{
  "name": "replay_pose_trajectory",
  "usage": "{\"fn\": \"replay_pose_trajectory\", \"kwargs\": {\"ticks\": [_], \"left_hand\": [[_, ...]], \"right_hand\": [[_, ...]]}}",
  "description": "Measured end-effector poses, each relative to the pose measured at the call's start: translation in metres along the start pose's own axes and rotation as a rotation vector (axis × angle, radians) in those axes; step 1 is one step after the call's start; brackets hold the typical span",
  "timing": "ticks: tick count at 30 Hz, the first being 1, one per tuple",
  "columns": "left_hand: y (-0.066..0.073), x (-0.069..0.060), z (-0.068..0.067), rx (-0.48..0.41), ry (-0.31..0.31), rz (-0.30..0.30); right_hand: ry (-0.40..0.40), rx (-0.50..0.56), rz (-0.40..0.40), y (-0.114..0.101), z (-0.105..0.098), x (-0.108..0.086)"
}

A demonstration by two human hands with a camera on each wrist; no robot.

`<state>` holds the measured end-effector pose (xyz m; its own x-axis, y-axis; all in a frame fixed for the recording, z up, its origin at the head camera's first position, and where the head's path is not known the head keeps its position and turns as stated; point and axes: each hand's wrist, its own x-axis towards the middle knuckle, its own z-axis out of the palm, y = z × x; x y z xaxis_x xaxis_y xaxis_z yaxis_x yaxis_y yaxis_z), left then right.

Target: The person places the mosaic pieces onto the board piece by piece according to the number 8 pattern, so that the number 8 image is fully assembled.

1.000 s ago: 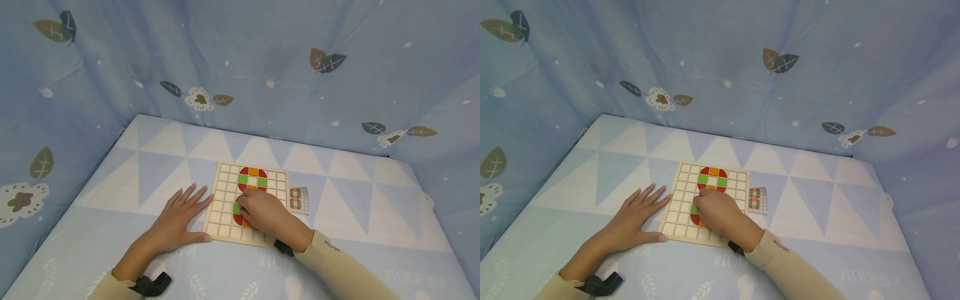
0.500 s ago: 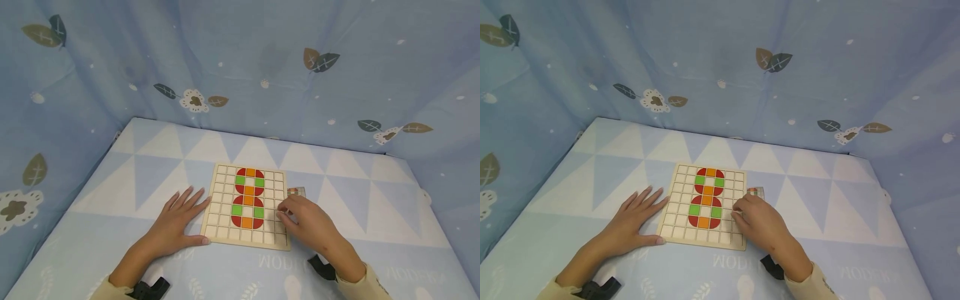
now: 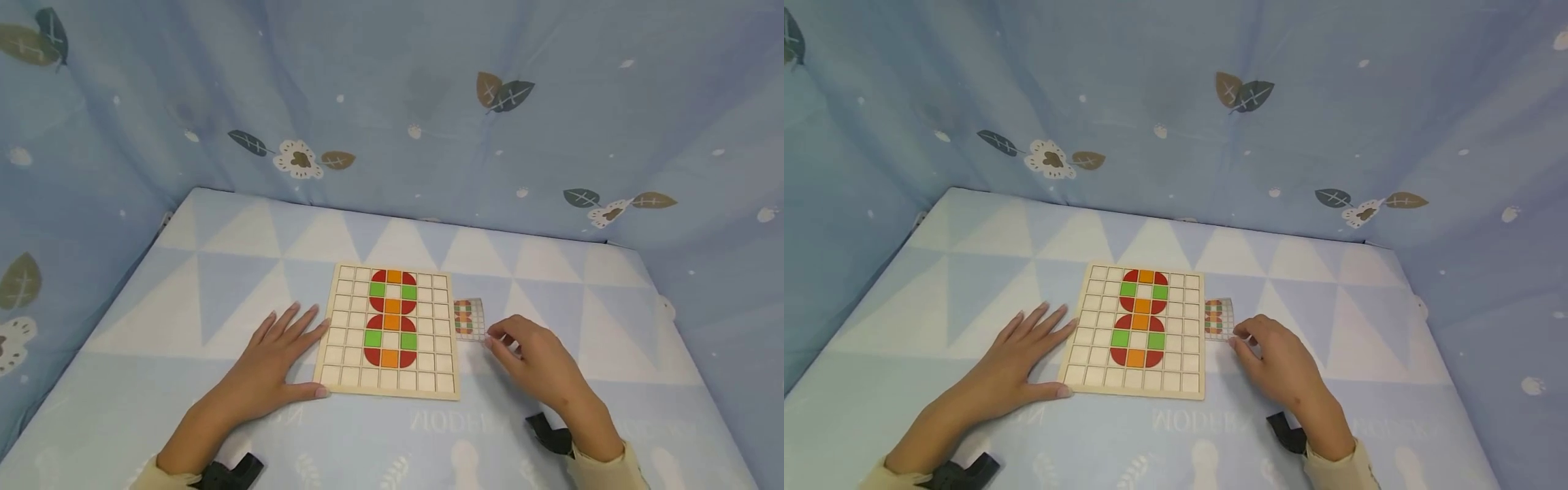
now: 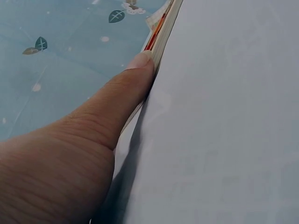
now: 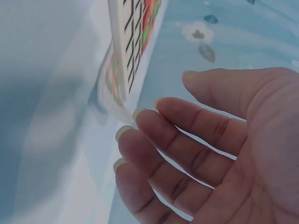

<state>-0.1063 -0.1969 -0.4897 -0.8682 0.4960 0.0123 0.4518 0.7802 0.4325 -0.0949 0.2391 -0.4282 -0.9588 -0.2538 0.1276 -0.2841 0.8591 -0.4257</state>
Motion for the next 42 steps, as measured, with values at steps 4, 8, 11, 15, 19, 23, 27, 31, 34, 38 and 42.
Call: {"fn": "replay_pose_trajectory", "kwargs": {"ticks": [4,8,11,15,19,23,27,31,34,38,42], "left_hand": [[0.001,0.003,0.000,-0.002,-0.004,0.015],[0.002,0.007,0.002,-0.008,-0.020,0.018],[0.001,0.010,0.004,-0.001,-0.013,0.020],[0.001,0.011,0.005,-0.002,-0.007,0.008],[-0.001,0.007,0.009,-0.018,-0.007,-0.005],[-0.004,0.001,0.012,-0.016,-0.003,-0.016],[-0.006,-0.005,0.013,0.007,0.026,-0.016],[-0.008,-0.004,0.014,0.018,0.052,0.004],[-0.004,0.001,0.018,-0.011,0.039,0.013],[-0.001,0.004,0.015,-0.074,0.021,0.002],[-0.004,-0.001,-0.004,-0.053,0.072,-0.017]], "right_hand": [[0.015,-0.028,0.023,0.007,-0.005,-0.002],[0.018,-0.044,0.043,0.012,-0.009,-0.006],[0.028,-0.038,0.036,0.014,-0.010,-0.004],[0.003,-0.029,0.031,0.017,-0.003,0.000],[-0.007,-0.038,0.040,0.019,0.002,0.002],[0.001,-0.031,0.038,0.018,0.006,0.004],[0.002,-0.027,0.033,0.018,0.006,0.006],[0.024,-0.036,0.050,0.020,-0.005,0.003],[0.042,-0.046,0.073,0.024,-0.019,-0.004],[0.021,-0.043,0.109,0.027,-0.034,-0.013],[-0.040,-0.080,0.145,0.028,-0.043,-0.022]]}}
